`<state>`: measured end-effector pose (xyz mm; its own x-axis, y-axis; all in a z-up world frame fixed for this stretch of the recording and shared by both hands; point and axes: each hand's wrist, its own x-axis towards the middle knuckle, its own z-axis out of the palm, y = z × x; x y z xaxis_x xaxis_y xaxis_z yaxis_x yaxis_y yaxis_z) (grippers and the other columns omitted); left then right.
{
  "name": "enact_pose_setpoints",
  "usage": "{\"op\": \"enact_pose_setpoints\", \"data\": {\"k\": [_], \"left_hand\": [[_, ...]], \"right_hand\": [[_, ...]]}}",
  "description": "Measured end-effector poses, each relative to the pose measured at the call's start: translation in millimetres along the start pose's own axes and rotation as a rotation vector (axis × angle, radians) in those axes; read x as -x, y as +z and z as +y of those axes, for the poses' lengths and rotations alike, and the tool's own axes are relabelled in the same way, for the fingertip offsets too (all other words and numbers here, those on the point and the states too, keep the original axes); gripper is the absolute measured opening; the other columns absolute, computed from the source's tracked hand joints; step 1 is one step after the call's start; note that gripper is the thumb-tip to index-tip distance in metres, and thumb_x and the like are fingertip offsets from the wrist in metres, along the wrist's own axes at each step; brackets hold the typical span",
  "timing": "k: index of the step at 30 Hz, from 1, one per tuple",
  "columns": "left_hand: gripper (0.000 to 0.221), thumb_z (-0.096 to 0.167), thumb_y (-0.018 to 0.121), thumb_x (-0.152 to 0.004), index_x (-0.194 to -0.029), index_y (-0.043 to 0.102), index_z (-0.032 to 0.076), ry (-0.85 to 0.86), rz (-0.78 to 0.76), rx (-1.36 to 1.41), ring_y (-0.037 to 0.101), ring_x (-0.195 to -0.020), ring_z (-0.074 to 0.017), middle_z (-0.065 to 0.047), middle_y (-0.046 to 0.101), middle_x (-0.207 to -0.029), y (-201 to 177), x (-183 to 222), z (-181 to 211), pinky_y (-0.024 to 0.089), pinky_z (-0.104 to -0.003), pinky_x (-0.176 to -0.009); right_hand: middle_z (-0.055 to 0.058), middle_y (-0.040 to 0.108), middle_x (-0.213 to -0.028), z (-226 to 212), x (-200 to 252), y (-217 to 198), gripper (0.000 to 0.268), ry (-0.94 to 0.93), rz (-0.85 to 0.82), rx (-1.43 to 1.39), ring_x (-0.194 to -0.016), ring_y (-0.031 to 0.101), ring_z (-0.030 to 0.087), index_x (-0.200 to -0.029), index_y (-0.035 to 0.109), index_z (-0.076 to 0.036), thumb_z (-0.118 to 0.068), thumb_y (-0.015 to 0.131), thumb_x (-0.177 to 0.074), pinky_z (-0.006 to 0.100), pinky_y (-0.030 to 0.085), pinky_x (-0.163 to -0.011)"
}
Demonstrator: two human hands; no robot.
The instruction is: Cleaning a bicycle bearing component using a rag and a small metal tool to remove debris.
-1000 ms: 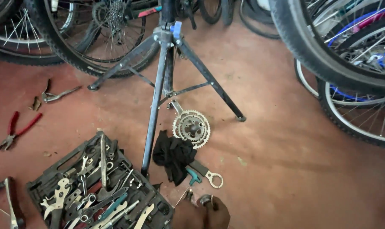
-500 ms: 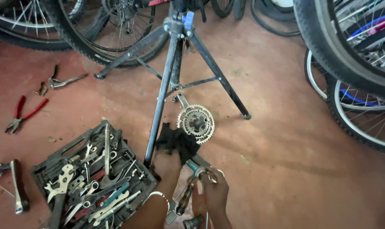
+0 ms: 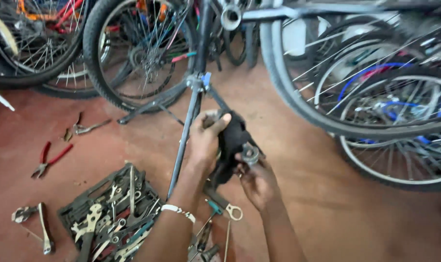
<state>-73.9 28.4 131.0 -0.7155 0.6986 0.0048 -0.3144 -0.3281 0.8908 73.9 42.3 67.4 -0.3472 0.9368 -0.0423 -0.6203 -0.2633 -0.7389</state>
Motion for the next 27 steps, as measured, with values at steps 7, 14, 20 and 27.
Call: {"op": "enact_pose_setpoints", "data": {"k": [7, 14, 20, 27], "left_hand": [[0.031, 0.007, 0.066, -0.071, -0.102, 0.070, 0.004, -0.111, -0.440, 0.331, 0.061, -0.081, -0.0210, -0.011, 0.063, -0.085, 20, 86, 140, 0.049, -0.030, -0.074], [0.032, -0.013, 0.062, -0.077, -0.108, 0.061, -0.004, 0.048, -0.593, 0.225, 0.056, -0.061, -0.0170, -0.012, 0.062, -0.088, 13, 122, 125, 0.050, -0.028, -0.062], [0.016, -0.007, 0.057, -0.083, -0.099, 0.053, -0.007, -0.018, -0.410, 0.226, 0.048, -0.045, -0.0160, -0.013, 0.055, -0.063, 24, 124, 129, 0.045, -0.029, -0.040], [0.015, -0.006, 0.063, -0.081, -0.094, 0.054, -0.007, -0.113, -0.247, 0.416, 0.057, -0.074, -0.0176, -0.015, 0.061, -0.085, 15, 85, 125, 0.046, -0.027, -0.070]], "right_hand": [[0.018, 0.068, -0.089, -111, 26, 78, 0.026, -0.102, -0.180, -0.011, -0.069, 0.065, 0.024, -0.105, 0.062, -0.011, -0.002, 0.063, -0.080, 0.029, 0.052, -0.060], [0.013, 0.062, -0.082, -137, 71, 120, 0.029, -0.056, -0.180, 0.478, -0.060, 0.052, 0.016, -0.104, 0.061, 0.004, 0.008, 0.051, -0.076, 0.026, 0.043, -0.053], [0.011, 0.055, -0.055, -130, 79, 129, 0.012, -0.144, -0.143, 0.646, -0.044, 0.047, 0.015, -0.080, 0.058, 0.003, -0.008, 0.058, -0.087, 0.025, 0.040, -0.042], [0.007, 0.062, -0.078, -122, 54, 109, 0.013, -0.184, -0.157, 0.739, -0.070, 0.053, 0.013, -0.089, 0.067, 0.004, 0.001, 0.068, -0.076, 0.025, 0.045, -0.067]]}}
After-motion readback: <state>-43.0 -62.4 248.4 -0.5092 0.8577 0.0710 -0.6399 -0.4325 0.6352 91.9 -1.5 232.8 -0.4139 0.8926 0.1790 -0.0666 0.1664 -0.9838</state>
